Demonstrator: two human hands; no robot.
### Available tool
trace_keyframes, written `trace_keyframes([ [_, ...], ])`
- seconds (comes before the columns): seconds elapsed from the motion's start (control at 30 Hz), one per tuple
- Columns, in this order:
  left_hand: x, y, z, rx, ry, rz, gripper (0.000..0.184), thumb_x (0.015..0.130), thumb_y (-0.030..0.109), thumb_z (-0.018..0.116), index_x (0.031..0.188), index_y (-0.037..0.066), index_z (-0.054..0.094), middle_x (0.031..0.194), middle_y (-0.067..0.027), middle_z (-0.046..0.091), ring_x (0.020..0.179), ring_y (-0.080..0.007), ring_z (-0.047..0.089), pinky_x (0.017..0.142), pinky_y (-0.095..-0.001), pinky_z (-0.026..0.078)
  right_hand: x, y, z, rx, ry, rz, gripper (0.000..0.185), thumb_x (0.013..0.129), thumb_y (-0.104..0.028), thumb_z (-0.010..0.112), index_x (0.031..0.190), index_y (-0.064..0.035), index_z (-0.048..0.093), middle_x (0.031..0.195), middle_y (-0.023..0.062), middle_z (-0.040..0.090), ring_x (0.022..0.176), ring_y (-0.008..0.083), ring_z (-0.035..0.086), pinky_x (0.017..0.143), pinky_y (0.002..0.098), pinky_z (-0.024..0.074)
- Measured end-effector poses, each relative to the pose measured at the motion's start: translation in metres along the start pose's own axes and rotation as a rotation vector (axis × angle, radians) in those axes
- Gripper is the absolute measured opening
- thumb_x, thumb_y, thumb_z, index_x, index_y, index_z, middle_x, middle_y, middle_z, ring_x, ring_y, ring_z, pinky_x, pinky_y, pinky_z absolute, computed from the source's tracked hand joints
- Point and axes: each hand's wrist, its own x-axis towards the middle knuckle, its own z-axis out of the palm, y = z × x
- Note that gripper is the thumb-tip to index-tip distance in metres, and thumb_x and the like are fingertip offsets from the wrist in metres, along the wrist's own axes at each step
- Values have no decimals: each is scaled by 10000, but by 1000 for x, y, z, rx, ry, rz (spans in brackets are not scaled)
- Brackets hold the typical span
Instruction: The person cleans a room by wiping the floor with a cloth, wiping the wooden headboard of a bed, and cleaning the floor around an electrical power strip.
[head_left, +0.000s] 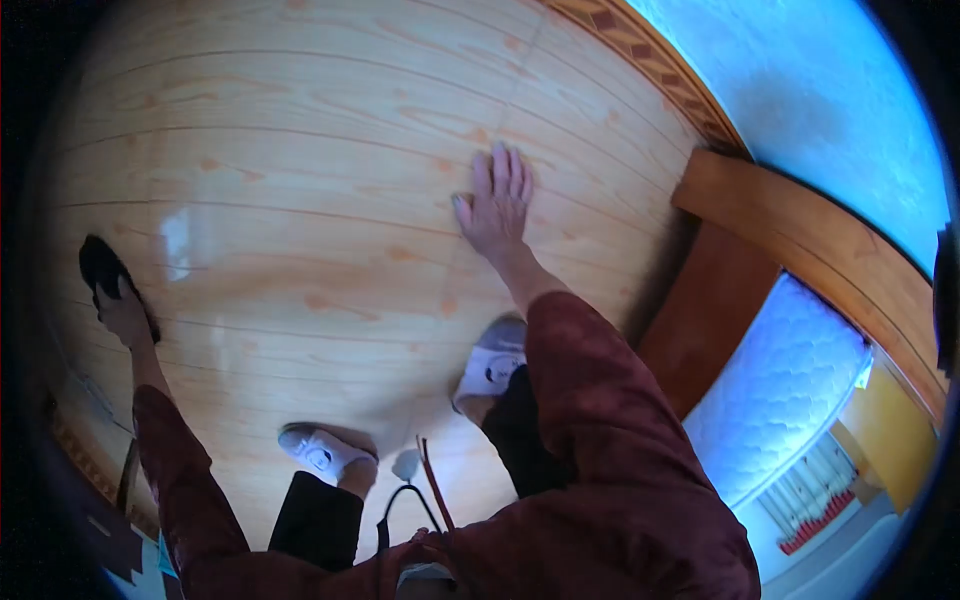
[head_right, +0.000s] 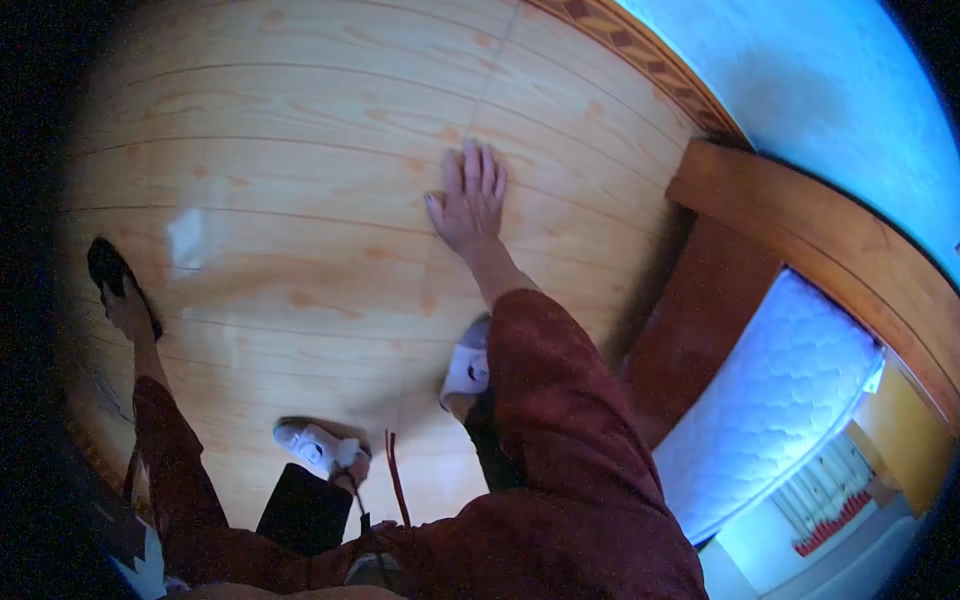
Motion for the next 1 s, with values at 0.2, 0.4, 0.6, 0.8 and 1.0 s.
trace_keyframes([
  [0.2,-141,20,-29,81,-379,-182,653,878,356,640,1410,80,381,1366,-222,472,1232,-395,476,1052,-452,386,3,-10,-13,-42,-163,48,767,799,-414,647,1412,-49,366,1515,216,211,1402,416,187,1118,573,195],
  [0.4,-274,89,-109,-1018,-1204,-678,504,841,229,653,1288,64,489,1140,-123,590,994,-241,595,869,-374,508,-28,-55,-97,614,-797,525,921,805,-564,613,1464,-17,273,1463,270,338,1370,382,322,1127,473,267],
  [0.6,-256,262,-417,-1237,-1544,-940,512,842,205,633,1317,93,477,1128,-145,616,1014,-287,621,867,-418,536,-145,-186,-214,1323,-732,632,937,856,-495,642,1484,11,166,1427,260,379,1345,318,354,1114,389,278],
  [0.8,-254,299,-566,-1479,-1594,-895,485,913,210,556,1345,81,377,1196,-157,536,1091,-301,581,920,-434,520,-151,-223,-381,1512,-383,700,966,848,-453,673,1503,-30,102,1459,241,322,1368,311,308,1126,387,243],
  [1.0,-240,327,-672,-1627,-1894,-616,729,954,630,292,1469,114,265,1382,-122,461,1258,-327,469,1074,-473,374,-146,-217,-523,1340,-289,516,1006,830,-308,721,1517,-56,31,1454,205,323,1366,264,302,1130,374,249],
])
